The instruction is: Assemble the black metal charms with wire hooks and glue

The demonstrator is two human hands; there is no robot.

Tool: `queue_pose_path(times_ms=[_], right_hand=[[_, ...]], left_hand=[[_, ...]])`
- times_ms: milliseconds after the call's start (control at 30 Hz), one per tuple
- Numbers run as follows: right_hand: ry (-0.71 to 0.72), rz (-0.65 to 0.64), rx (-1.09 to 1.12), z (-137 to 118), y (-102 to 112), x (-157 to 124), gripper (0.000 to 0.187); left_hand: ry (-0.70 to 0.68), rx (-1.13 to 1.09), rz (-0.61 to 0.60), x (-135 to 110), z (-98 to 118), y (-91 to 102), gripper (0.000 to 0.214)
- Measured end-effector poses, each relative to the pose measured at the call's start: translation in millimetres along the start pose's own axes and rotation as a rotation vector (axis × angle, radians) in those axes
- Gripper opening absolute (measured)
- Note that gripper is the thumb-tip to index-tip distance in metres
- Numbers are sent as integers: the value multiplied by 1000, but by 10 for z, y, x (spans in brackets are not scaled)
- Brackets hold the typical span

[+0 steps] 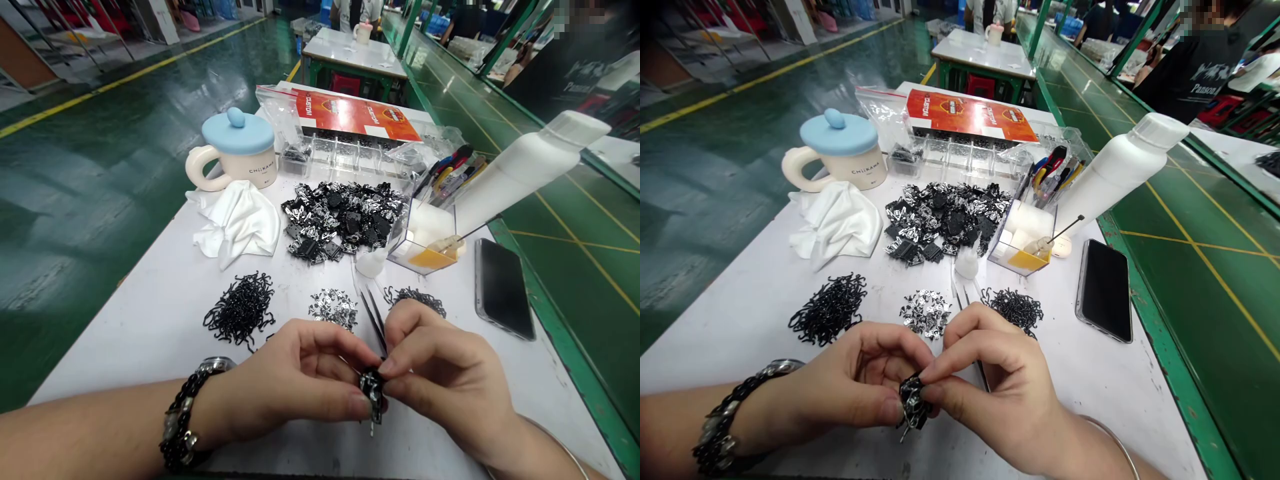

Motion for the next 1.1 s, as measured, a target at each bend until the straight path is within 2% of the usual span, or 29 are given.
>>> queue_pose_path(times_ms=[267, 433, 567, 833, 1033, 1100], right_hand=[[103, 1, -74, -37, -9, -2, 16], [180, -17, -87, -44, -14, 4, 9], [155, -64, -44, -22, -17, 23, 9], [-5, -144, 75, 13, -23, 29, 12], [66, -172, 8, -35, -4, 16, 14], [50, -189, 11, -25, 7, 16, 16]], left_hand=[[9, -34, -60, 6, -11, -3, 29], [43, -46, -84, 9, -28, -1, 29], [70, -29, -90, 4, -45, 1, 32], [87, -37, -122, -18, -53, -12, 30], [70, -13, -93, -13, -39, -29, 30], [72, 28, -70, -16, -32, -34, 31]])
Point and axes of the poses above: each hand's wrist, its own x-axis towards the middle knuckle, its own y-axis out of the back of the hand, z = x × y, the point moved 4 cm from there along x, towards the middle knuckle
